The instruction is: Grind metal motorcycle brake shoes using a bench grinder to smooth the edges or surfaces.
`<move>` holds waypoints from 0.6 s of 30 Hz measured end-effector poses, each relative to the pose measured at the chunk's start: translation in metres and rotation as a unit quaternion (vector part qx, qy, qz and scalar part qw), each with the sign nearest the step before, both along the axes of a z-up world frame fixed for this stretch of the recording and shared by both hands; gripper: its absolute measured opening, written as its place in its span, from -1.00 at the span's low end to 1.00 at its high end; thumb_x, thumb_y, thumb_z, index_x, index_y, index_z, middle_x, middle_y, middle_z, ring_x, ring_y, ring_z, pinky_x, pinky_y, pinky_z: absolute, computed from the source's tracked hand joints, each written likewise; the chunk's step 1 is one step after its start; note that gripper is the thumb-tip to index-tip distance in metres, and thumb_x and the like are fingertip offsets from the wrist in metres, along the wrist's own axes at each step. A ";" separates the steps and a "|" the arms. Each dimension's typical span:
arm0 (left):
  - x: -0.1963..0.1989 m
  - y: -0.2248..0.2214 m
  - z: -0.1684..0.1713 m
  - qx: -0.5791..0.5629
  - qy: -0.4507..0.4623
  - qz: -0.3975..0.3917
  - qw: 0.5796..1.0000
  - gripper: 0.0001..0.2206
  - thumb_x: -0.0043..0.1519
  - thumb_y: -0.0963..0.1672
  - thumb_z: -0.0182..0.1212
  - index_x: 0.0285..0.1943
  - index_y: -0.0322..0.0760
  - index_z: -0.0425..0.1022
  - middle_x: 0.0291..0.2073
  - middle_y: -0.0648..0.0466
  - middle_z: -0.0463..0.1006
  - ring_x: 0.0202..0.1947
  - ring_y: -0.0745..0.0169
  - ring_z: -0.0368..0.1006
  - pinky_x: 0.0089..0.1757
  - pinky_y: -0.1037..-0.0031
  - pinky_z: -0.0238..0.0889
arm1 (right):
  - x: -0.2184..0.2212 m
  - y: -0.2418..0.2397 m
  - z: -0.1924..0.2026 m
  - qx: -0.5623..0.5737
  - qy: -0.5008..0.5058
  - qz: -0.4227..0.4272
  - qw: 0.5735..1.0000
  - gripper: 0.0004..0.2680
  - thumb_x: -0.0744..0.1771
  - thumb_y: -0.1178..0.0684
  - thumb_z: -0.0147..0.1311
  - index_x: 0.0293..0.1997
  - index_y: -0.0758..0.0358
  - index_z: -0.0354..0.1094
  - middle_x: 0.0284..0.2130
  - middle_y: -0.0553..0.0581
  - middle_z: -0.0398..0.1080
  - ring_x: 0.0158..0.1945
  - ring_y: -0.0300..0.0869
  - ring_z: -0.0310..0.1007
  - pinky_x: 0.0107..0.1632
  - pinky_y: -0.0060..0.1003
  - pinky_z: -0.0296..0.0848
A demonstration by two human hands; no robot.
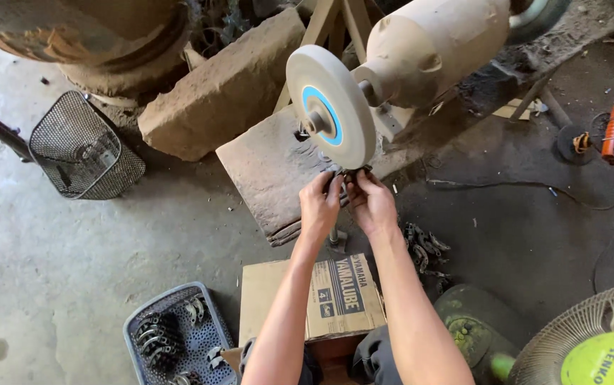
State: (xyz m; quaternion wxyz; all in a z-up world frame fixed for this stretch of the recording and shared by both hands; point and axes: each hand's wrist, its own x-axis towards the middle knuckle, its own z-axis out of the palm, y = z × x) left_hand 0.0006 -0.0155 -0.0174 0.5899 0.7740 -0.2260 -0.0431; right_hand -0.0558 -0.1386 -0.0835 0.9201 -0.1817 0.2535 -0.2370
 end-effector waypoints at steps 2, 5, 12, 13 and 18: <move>0.003 -0.002 -0.009 -0.026 -0.034 0.009 0.999 -0.83 0.26 -0.16 0.26 -0.13 -0.47 0.56 -0.40 -0.24 0.59 -0.43 -0.11 0.55 -0.29 0.26 0.38 | 0.005 0.003 0.000 -0.001 -0.002 0.003 1.000 -0.90 0.40 0.20 0.04 -0.02 0.38 0.38 -0.20 0.16 0.49 -0.23 -0.17 0.50 -0.11 -0.38 0.53; 0.005 -0.001 -0.015 -0.042 -0.073 0.023 0.996 -0.86 0.26 -0.18 0.25 -0.14 -0.46 0.55 -0.35 -0.24 0.60 -0.35 -0.17 0.56 -0.26 0.24 0.39 | 0.008 0.007 -0.005 -0.008 0.000 0.010 1.000 -0.89 0.40 0.17 0.05 -0.02 0.37 0.40 -0.22 0.14 0.49 -0.25 -0.19 0.49 -0.14 -0.40 0.51; 0.008 -0.007 -0.019 -0.043 -0.087 0.047 0.994 -0.86 0.23 -0.19 0.26 -0.14 -0.46 0.56 -0.33 -0.25 0.61 -0.29 -0.22 0.59 -0.23 0.22 0.41 | 0.012 0.011 -0.009 -0.026 -0.019 0.006 0.999 -0.88 0.41 0.13 0.04 -0.02 0.35 0.40 -0.28 0.10 0.50 -0.30 -0.21 0.46 -0.19 -0.39 0.48; 0.008 -0.007 -0.018 -0.042 -0.087 0.046 0.994 -0.86 0.23 -0.19 0.26 -0.14 -0.46 0.56 -0.33 -0.25 0.61 -0.29 -0.22 0.59 -0.23 0.22 0.41 | 0.012 0.012 -0.008 -0.026 -0.018 0.005 0.999 -0.88 0.41 0.13 0.04 -0.02 0.35 0.40 -0.28 0.10 0.50 -0.30 -0.21 0.46 -0.19 -0.39 0.48; 0.009 0.001 -0.007 -0.046 -0.071 0.039 0.996 -0.86 0.23 -0.20 0.25 -0.12 -0.46 0.56 -0.31 -0.23 0.63 -0.30 -0.18 0.60 -0.23 0.24 0.41 | 0.014 0.021 0.005 -0.010 0.001 0.001 1.000 -0.88 0.40 0.14 0.04 0.00 0.35 0.40 -0.27 0.10 0.50 -0.30 -0.22 0.47 -0.19 -0.39 0.49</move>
